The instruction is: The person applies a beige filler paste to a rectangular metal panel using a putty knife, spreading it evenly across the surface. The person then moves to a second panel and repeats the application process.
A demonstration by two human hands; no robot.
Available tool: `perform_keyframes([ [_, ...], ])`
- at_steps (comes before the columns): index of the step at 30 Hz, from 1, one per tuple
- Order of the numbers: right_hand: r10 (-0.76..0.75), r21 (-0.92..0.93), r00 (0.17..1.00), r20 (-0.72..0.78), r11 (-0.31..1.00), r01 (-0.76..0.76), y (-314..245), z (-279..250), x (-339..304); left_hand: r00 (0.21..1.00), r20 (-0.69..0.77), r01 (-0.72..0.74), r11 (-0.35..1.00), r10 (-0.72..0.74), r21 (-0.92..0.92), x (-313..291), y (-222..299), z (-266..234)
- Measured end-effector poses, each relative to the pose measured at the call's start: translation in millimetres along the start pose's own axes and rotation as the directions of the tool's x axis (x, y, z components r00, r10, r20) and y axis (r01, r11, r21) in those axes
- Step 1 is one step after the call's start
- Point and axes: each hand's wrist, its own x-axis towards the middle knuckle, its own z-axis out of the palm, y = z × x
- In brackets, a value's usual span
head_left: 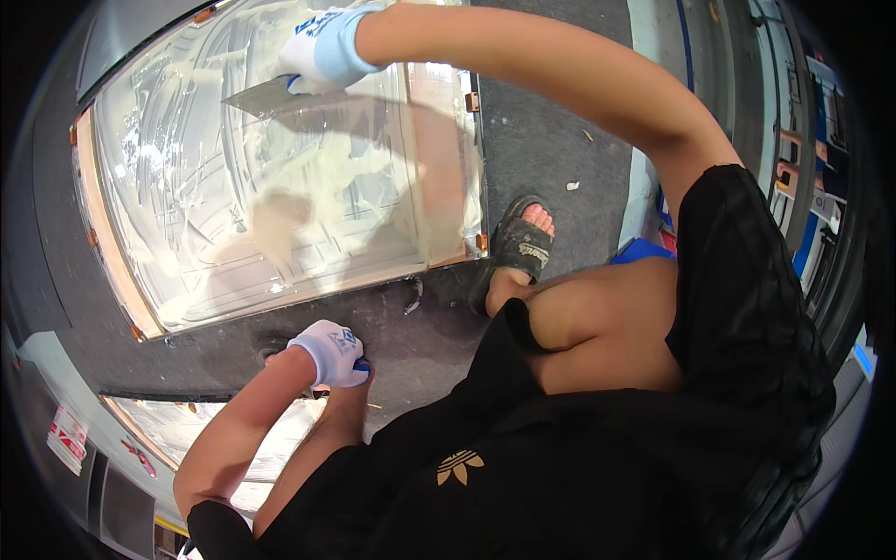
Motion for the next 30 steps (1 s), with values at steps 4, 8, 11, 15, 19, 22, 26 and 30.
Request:
perform_keyframes([
  [4,0.078,0.017,0.997,0.012,0.997,-0.078,-18,3,-4,1.000,0.022,-0.012,1.000,0.011,0.016,5,1,0],
  [8,0.050,-0.068,0.999,0.003,0.996,-0.049,-42,-8,-9,1.000,0.007,0.005,1.000,-0.005,-0.027,4,1,-3],
  [11,0.012,-0.033,0.998,-0.066,0.999,-0.014,-44,-18,-2,0.997,-0.069,-0.039,0.999,0.040,0.017,6,-1,3],
  [15,0.099,0.189,0.981,-0.169,0.980,-0.066,-18,-29,19,0.988,-0.148,-0.046,0.999,0.043,-0.012,7,-5,14],
  [19,0.177,0.127,0.958,-0.226,0.980,-0.152,4,-42,16,0.995,-0.103,-0.019,0.999,0.015,-0.044,8,-8,13],
  [22,0.287,0.288,0.950,-0.126,0.926,-0.242,16,-46,1,0.996,-0.084,-0.020,0.998,0.015,-0.056,3,-7,12],
  [26,0.152,-0.026,0.926,-0.345,0.985,-0.172,15,-33,4,0.996,-0.086,-0.025,0.999,0.021,-0.047,0,-9,16],
  [30,0.218,-0.061,0.953,-0.211,0.970,-0.236,4,-27,16,0.991,-0.125,-0.046,0.998,0.041,-0.042,5,-13,23],
])
